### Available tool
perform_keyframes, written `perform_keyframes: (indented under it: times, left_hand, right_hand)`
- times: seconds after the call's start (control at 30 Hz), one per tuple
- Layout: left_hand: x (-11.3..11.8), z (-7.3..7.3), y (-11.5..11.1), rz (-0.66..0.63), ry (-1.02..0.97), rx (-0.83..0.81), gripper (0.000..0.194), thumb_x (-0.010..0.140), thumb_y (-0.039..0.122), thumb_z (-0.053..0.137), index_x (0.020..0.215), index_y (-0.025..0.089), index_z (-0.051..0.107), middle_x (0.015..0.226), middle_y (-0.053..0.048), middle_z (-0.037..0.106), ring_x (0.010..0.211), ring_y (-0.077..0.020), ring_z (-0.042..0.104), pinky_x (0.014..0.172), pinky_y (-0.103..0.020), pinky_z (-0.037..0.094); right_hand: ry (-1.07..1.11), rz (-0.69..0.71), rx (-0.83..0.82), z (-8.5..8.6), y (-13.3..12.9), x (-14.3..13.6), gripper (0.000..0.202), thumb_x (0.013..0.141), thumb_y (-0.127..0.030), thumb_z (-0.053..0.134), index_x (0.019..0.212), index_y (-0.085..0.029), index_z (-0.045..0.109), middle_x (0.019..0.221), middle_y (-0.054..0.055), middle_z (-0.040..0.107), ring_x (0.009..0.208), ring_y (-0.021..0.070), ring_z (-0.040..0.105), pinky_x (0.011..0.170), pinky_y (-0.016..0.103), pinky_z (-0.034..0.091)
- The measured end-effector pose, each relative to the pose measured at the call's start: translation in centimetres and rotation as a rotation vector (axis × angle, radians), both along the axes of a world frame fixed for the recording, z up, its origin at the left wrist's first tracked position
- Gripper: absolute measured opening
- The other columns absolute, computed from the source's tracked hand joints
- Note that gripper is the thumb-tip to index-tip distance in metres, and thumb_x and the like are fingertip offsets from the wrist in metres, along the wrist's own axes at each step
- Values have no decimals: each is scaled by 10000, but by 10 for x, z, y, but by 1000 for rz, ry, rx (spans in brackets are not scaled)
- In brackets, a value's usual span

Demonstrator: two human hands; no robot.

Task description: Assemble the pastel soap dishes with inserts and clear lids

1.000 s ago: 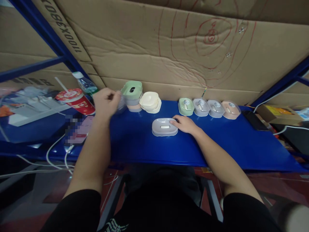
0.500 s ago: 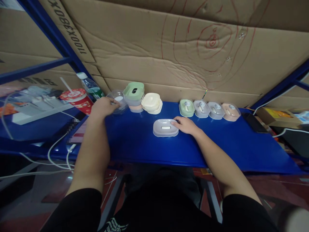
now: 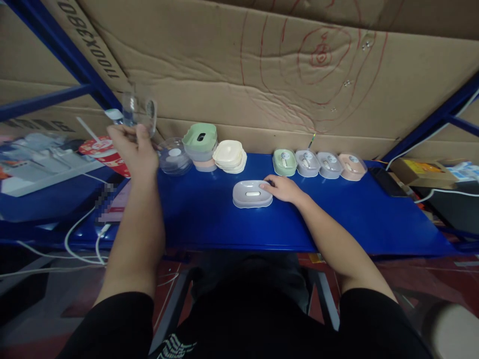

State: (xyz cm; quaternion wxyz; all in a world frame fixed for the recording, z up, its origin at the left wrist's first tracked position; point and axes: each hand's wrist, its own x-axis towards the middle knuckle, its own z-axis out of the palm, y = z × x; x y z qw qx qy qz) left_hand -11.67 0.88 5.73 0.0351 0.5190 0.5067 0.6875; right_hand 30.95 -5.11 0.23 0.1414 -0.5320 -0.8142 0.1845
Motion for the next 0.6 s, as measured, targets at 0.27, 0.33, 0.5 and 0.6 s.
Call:
perform_keyframes:
  times: [0.27, 0.33, 0.5, 0.6]
  left_hand:
    - [95, -14, -39, -488, 107, 76, 404, 1031, 630, 621, 1134, 263, 486, 831, 13, 722, 473, -109, 512, 499, -265, 406]
    - [116, -22, -53, -581, 257, -79, 376, 1059, 606, 565, 1189, 253, 566, 691, 39, 675, 507, -140, 570, 570, -283, 464]
    - [143, -33, -63, -637, 397, -424, 409, 1107, 544, 425, 1183, 218, 661, 600, 27, 630, 618, -195, 666, 683, -316, 520]
    - [143, -31, -59, -540, 594, -586, 492, 1110, 565, 375, 1073, 215, 718, 834, -66, 767, 848, -246, 735, 776, -341, 529]
  right_hand:
    - [466, -80, 273, 13, -9, -1, 718, 970, -819, 571, 1345, -216, 678, 841, 40, 729, 695, 227, 649, 701, 385, 516]
    - [579, -54, 266, 16, -12, -3, 766, 948, -885, 526, 1306, -225, 678, 811, 29, 714, 684, 218, 639, 686, 377, 515]
    - [555, -71, 158, 21, -16, -8, 712, 866, -940, 587, 777, -235, 626, 636, 1, 636, 602, 167, 558, 613, 324, 445]
    - [455, -75, 18, 23, -17, -9, 754, 844, -962, 577, 627, -242, 533, 563, -5, 602, 557, 143, 510, 581, 302, 413]
